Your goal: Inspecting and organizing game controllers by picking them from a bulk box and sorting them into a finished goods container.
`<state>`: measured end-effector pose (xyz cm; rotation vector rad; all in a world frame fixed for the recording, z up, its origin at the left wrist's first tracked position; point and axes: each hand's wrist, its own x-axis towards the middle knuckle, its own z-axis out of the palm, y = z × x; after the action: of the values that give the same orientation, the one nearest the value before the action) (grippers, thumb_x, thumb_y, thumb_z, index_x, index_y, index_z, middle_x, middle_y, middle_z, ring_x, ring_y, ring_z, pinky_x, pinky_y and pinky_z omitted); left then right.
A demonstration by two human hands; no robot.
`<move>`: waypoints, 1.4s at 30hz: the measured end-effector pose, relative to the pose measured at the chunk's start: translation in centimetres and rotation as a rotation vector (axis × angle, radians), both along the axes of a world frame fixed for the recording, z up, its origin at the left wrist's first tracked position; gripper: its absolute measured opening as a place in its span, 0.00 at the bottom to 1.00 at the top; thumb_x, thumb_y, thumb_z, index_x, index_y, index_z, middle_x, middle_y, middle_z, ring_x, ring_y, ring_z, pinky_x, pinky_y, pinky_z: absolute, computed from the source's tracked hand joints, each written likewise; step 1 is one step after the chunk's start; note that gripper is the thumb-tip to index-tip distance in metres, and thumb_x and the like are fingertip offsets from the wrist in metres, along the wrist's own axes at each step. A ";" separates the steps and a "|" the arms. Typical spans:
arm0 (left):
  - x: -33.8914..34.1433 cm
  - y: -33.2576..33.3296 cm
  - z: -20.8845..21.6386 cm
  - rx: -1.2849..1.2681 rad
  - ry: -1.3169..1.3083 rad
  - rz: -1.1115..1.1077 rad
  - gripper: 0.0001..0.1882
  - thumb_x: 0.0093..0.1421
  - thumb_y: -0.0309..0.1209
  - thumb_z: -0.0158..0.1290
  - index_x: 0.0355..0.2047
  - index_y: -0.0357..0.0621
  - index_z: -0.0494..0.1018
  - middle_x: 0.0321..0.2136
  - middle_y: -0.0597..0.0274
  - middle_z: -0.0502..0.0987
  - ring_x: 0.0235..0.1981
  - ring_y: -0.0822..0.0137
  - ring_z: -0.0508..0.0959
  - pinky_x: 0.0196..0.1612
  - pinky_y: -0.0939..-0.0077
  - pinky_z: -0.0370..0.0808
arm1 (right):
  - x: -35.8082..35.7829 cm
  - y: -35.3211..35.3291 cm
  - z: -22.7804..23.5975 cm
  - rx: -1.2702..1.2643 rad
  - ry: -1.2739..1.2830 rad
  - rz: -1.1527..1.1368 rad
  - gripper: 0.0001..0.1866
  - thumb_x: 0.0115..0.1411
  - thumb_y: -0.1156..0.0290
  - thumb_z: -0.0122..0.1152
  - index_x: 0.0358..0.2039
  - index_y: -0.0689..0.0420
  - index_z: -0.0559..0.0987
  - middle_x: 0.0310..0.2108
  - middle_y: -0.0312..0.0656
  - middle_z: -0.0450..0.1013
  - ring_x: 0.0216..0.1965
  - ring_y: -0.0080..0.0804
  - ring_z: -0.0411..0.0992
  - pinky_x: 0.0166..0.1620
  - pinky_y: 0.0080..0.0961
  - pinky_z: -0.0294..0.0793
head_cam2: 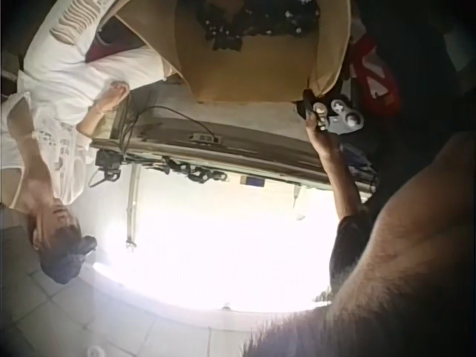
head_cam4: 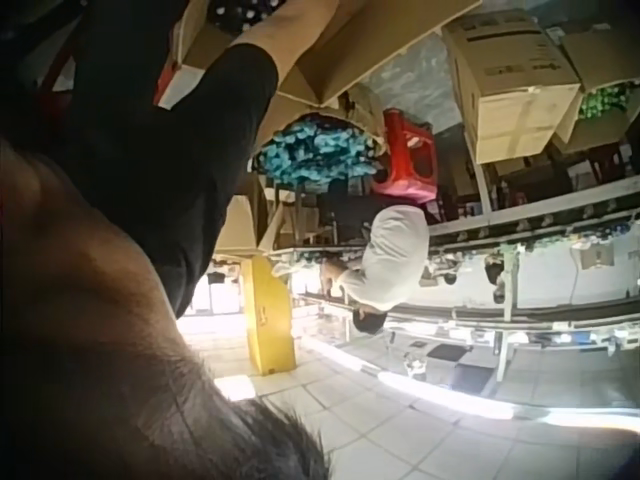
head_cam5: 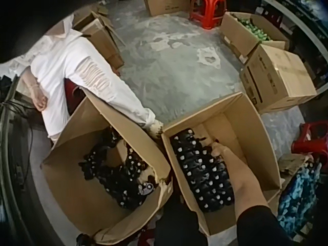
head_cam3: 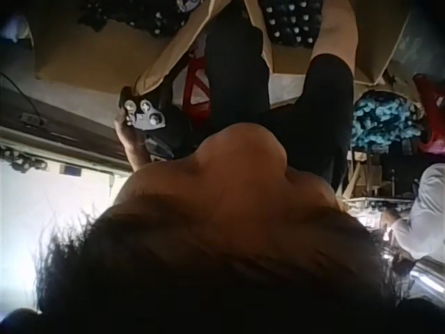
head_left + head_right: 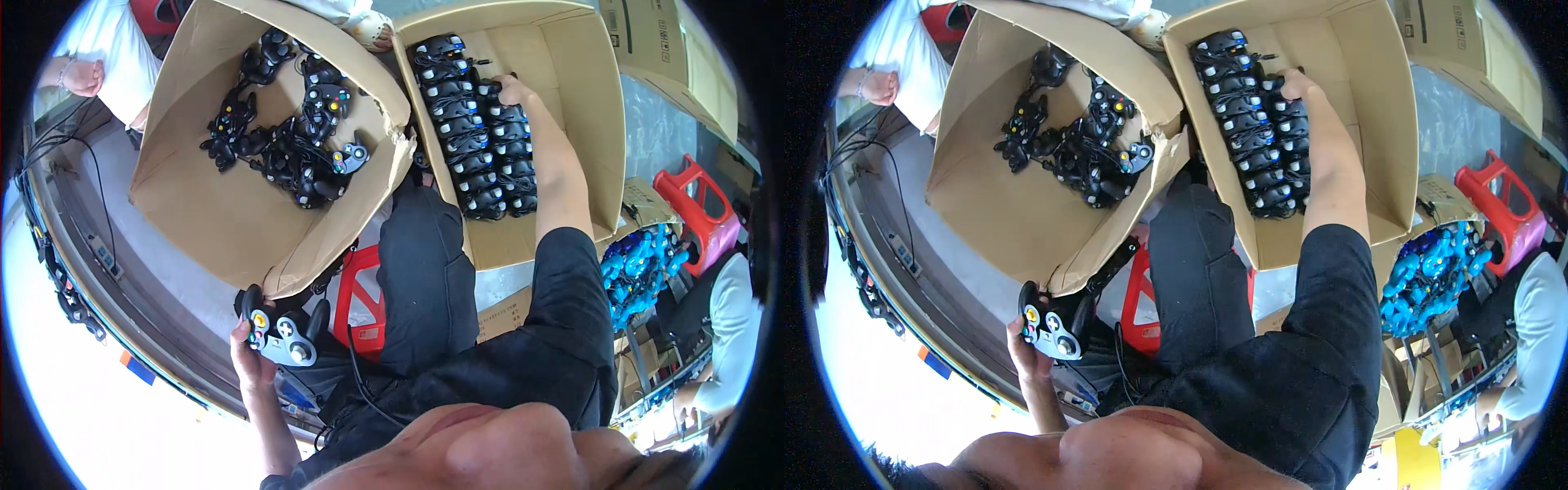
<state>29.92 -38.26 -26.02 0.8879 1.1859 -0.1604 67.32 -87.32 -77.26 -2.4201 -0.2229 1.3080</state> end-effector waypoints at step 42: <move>-4.8 -11.7 24.2 0.285 -1.376 -0.258 0.35 0.67 0.26 0.60 0.71 0.40 0.58 0.44 0.59 0.80 0.40 0.75 0.79 0.43 0.81 0.77 | -38.5 19.3 73.8 1.688 -0.465 -0.505 0.48 0.57 0.89 0.64 0.74 0.59 0.52 0.56 0.54 0.73 0.58 0.44 0.75 0.62 0.42 0.75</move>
<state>25.15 -49.99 -1.79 1.0825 -0.2003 0.3887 28.83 -68.04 -3.42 -1.0597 -0.5065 0.0253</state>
